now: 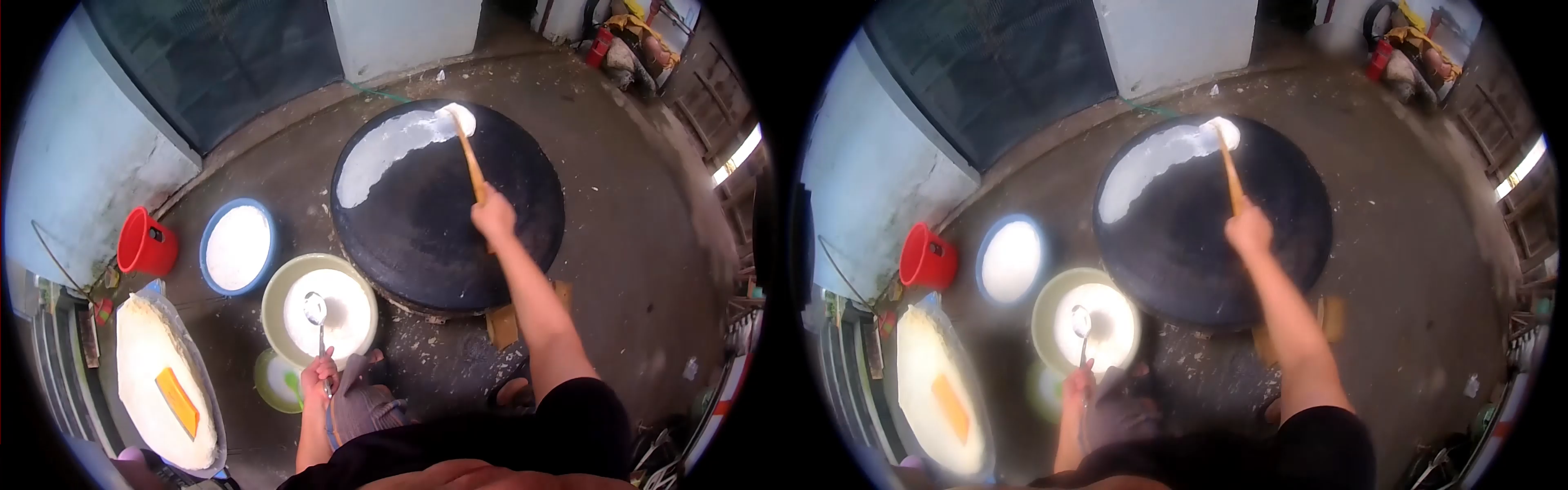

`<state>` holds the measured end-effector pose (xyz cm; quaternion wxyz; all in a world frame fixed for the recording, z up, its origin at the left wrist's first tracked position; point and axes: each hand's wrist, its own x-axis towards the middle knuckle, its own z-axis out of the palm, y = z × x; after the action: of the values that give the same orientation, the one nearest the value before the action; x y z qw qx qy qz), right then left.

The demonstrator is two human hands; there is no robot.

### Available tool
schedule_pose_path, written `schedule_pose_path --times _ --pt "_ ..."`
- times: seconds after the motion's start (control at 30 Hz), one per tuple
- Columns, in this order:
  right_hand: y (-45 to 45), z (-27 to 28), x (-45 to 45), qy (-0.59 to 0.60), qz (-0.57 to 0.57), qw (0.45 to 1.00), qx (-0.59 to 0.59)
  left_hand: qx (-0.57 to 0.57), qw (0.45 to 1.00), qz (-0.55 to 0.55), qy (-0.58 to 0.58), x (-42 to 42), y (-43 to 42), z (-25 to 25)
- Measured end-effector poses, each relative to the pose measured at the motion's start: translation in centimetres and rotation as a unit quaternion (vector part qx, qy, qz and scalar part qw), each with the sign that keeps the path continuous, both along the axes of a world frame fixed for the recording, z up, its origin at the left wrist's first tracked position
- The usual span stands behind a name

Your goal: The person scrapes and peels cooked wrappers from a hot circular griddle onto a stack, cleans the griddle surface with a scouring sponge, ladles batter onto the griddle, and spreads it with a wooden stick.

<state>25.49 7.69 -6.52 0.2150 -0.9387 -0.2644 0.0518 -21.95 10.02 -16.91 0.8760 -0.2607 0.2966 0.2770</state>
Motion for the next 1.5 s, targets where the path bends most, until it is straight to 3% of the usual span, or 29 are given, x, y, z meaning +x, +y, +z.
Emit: schedule_pose_path --times 0.1,0.17,0.23,0.37,0.43,0.5,0.57,0.7,0.77,0.83,0.87,1.03,1.13,1.2,1.3,1.37,1.43,1.5 --pt "2.6 -0.4 -2.6 -0.086 0.095 0.992 -0.010 -0.007 1.000 0.009 -0.006 0.8 -0.2 0.4" --pt "4.0 -1.2 1.0 -0.148 0.057 0.983 -0.089 -0.009 1.000 0.013 0.022 1.2 -0.4 1.3" --pt "2.0 -0.3 2.6 -0.123 0.023 0.989 -0.084 -0.004 0.999 0.002 0.038 0.5 -0.6 1.7" --pt "-1.4 -0.7 -3.5 -0.077 -0.003 0.997 -0.030 0.022 1.000 -0.001 0.012 -0.2 -0.1 -0.6" --pt "-1.2 -1.8 -5.2 -0.116 0.144 0.982 -0.029 0.051 0.998 -0.004 0.048 0.7 -0.3 0.5" --pt "-0.7 -1.5 -1.2 -0.165 0.095 0.977 -0.095 0.040 0.998 -0.003 0.045 1.1 -0.4 1.7" --pt "-2.1 -0.6 2.6 -0.096 0.010 0.991 -0.092 0.033 0.998 -0.011 0.058 0.6 -0.3 1.5" --pt "-2.6 0.7 -1.3 -0.019 -0.056 0.997 -0.056 0.025 0.999 -0.007 0.023 0.2 0.2 -0.1" --pt "-0.5 0.9 -3.3 -0.047 0.035 0.997 -0.041 0.019 1.000 -0.008 0.011 0.1 0.3 -0.6" --pt "1.9 -1.6 -0.6 -0.169 0.076 0.980 -0.072 0.016 0.999 -0.009 0.049 0.7 0.0 0.9" --pt "2.3 -3.1 2.1 -0.231 0.028 0.967 -0.104 0.015 0.998 -0.012 0.056 0.8 -0.2 1.2" --pt "-6.2 1.1 1.5 -0.144 -0.025 0.981 -0.130 0.056 0.993 -0.024 0.096 -0.4 -0.1 1.3" --pt "-10.6 -0.7 0.8 -0.084 -0.022 0.995 -0.045 0.037 0.996 -0.007 0.081 -0.3 0.3 0.9" --pt "-12.8 -2.3 1.5 0.062 0.089 0.964 0.245 0.024 0.996 0.000 0.089 -0.7 0.7 1.5" --pt "-13.1 -3.1 5.6 0.186 0.030 0.924 0.332 0.049 0.998 -0.012 0.040 -1.5 1.3 2.2" --pt "-12.7 -4.5 10.1 0.129 0.012 0.947 0.293 0.094 0.994 -0.025 0.045 -3.4 1.9 2.3" --pt "-11.5 -1.5 11.2 0.311 -0.131 0.899 0.278 0.138 0.988 -0.037 0.050 -3.1 1.5 4.5" --pt "-10.6 -3.5 13.9 0.290 -0.123 0.915 0.252 0.100 0.993 0.013 0.059 -1.8 0.5 10.0"
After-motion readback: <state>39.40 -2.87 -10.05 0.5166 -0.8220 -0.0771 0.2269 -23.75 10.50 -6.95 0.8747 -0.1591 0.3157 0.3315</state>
